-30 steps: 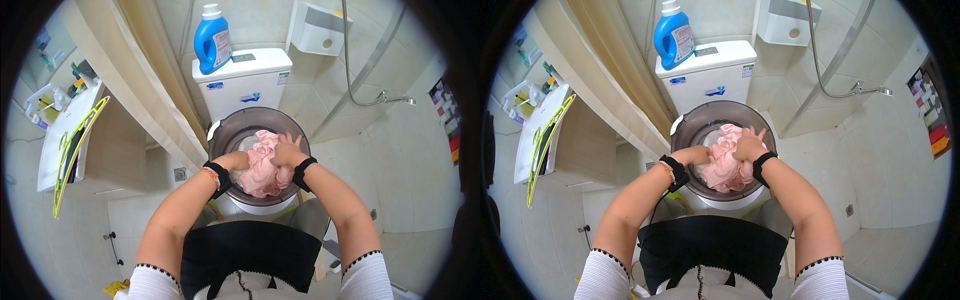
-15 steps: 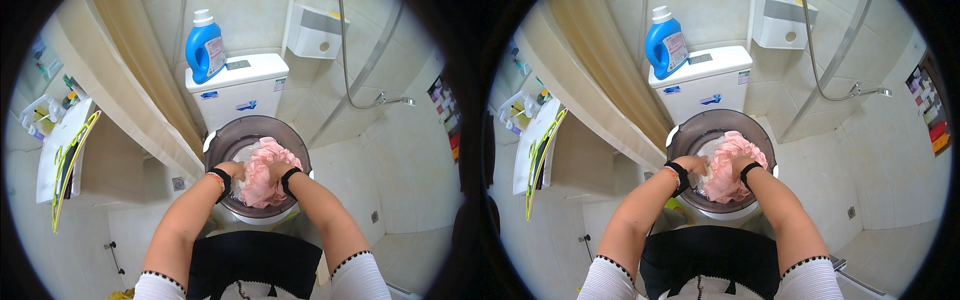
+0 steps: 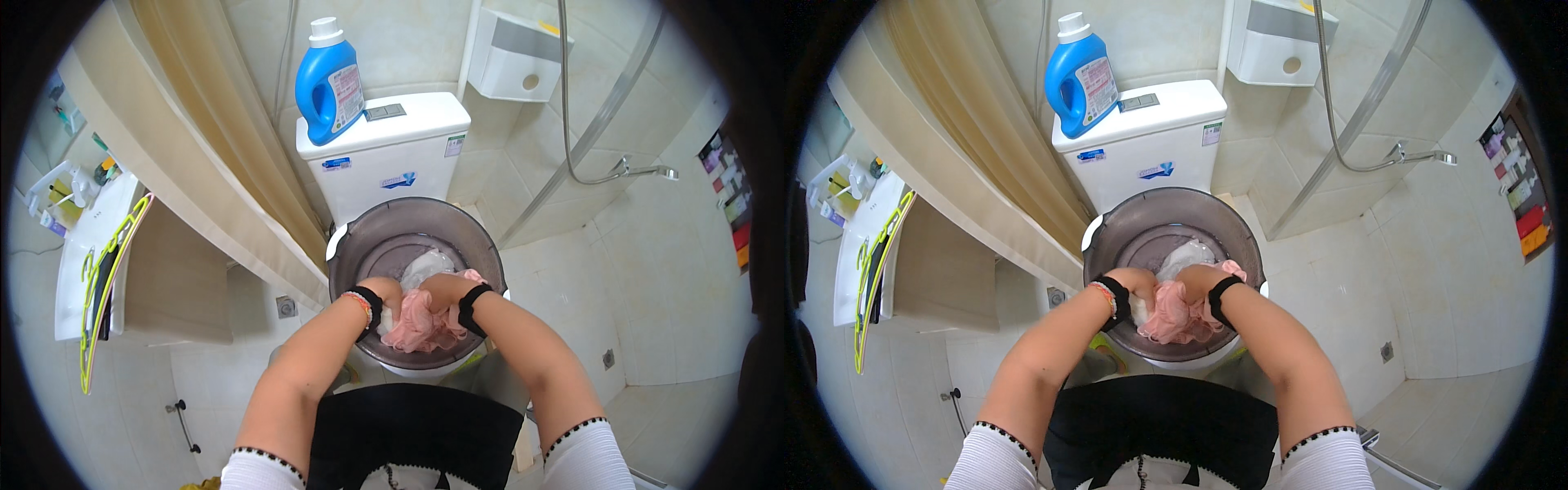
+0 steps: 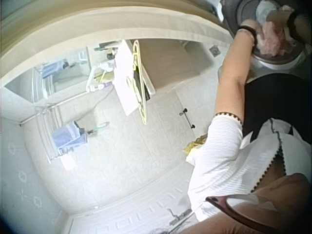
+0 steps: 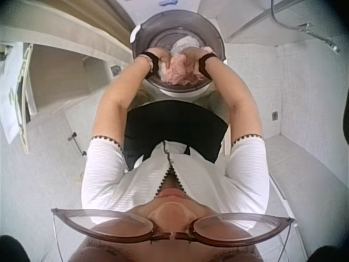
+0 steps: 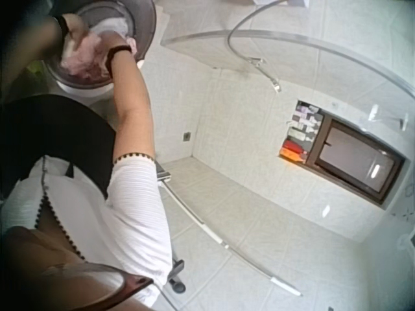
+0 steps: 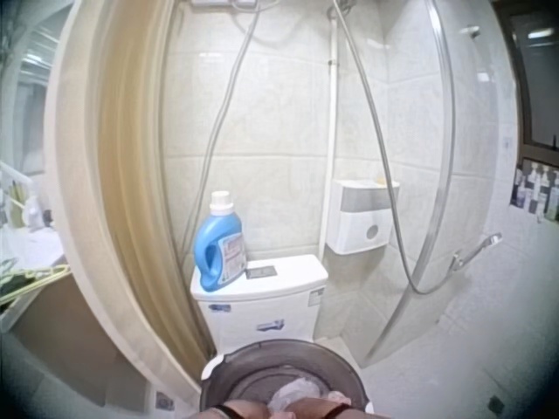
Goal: The person hand-washes a pink cloth in a basin of soapy water, repeatedly submerging, agitating, and wringing the fabric. The person continues to manipulate the cloth in the basin throughout the clip.
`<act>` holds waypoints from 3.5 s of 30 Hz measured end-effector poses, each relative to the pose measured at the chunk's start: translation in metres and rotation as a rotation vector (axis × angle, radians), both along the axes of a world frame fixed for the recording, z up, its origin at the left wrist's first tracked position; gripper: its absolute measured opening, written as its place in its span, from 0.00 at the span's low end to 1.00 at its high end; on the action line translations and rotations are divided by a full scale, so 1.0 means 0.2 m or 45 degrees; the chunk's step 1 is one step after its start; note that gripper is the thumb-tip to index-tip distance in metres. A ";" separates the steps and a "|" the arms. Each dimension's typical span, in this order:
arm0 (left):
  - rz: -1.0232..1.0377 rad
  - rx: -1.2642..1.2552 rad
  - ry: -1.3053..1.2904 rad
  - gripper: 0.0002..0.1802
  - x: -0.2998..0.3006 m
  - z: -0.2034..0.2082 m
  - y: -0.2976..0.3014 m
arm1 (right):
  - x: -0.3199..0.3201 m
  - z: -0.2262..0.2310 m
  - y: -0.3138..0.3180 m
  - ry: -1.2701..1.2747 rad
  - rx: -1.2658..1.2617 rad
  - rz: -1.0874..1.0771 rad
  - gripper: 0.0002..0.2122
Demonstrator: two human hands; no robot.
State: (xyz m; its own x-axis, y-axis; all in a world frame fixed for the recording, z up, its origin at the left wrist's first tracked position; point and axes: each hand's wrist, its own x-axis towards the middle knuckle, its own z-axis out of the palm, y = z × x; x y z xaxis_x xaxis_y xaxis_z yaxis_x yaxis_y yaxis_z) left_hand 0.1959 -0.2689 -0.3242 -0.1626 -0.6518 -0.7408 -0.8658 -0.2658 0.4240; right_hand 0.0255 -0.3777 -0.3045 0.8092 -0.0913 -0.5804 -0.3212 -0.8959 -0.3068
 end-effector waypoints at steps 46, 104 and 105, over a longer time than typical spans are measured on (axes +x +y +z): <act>0.136 -0.191 -0.200 0.27 -0.04 -0.02 -0.09 | 0.01 -0.03 -0.03 -0.082 -0.082 -0.121 0.11; 0.388 -0.435 -0.100 0.23 -0.06 0.16 0.00 | -0.03 -0.02 -0.05 -0.443 -0.032 -0.682 0.21; 0.450 -0.519 -0.081 0.22 -0.05 0.19 0.01 | -0.05 0.00 -0.06 -0.511 -0.012 -0.729 0.20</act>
State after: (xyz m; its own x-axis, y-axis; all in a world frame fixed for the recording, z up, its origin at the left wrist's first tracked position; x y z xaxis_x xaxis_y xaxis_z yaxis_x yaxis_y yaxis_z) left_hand 0.1858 -0.2671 -0.2859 0.1558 -0.8951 -0.4178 -0.7806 -0.3708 0.5032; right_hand 0.0164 -0.3896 -0.3053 0.7837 -0.5712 -0.2439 -0.6073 -0.6225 -0.4936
